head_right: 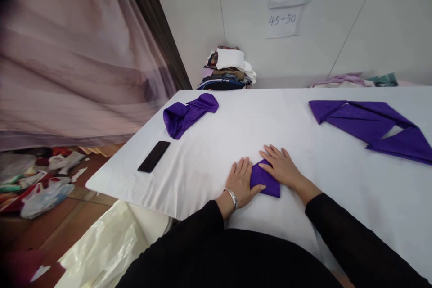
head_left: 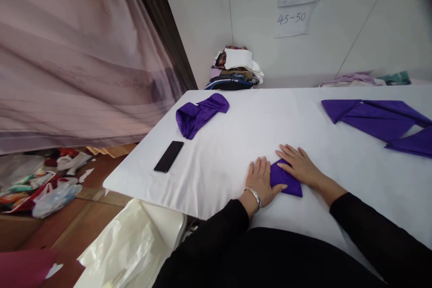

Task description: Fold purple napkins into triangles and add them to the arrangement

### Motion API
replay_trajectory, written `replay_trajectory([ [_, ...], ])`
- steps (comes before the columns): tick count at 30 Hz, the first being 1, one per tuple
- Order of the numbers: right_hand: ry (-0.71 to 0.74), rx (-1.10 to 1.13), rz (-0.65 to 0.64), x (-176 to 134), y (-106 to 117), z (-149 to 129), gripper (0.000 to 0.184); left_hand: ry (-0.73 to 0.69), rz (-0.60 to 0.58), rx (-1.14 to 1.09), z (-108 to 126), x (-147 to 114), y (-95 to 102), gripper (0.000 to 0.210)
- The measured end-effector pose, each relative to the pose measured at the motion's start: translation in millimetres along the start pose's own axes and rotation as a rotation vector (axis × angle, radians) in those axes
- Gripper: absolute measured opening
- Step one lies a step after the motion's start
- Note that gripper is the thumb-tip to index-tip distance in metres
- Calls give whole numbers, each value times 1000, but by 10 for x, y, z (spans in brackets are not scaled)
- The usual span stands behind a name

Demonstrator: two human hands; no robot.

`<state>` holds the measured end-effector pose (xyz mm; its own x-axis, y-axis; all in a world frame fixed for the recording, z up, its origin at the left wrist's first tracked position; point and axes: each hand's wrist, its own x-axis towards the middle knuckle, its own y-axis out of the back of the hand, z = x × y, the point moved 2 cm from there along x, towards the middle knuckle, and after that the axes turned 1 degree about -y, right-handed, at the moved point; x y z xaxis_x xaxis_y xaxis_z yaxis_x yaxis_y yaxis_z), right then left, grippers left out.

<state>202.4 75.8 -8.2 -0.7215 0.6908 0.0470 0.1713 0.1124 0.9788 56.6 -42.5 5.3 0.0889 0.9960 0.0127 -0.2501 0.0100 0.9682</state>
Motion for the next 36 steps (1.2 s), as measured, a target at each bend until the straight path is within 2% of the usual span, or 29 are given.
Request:
replay_trajectory([
  [7,-24,48,-25,26,23,-31,61,11,34,77,-193,-246,76,78],
  [11,-34,98,-49,32,128,-93,62,29,-26,143,-320,-305,93,77],
  [15,-31,154,-40,37,219,-134,62,52,-11,190,-310,-134,105,78],
  [18,-35,174,-28,36,236,-145,60,-54,55,196,-146,76,86,77],
  [21,-39,189,-29,32,229,-153,57,-147,50,174,-22,221,-5,76],
  [24,-38,203,-20,33,227,-161,51,-176,43,167,-42,247,-153,78],
  [27,-49,211,-9,55,231,-144,48,-180,159,185,-144,197,-288,75],
  [30,-92,208,-16,104,227,-77,55,-190,262,201,-231,143,-382,71],
  [36,-185,181,1,209,193,92,57,-147,314,252,-393,40,-489,66],
])
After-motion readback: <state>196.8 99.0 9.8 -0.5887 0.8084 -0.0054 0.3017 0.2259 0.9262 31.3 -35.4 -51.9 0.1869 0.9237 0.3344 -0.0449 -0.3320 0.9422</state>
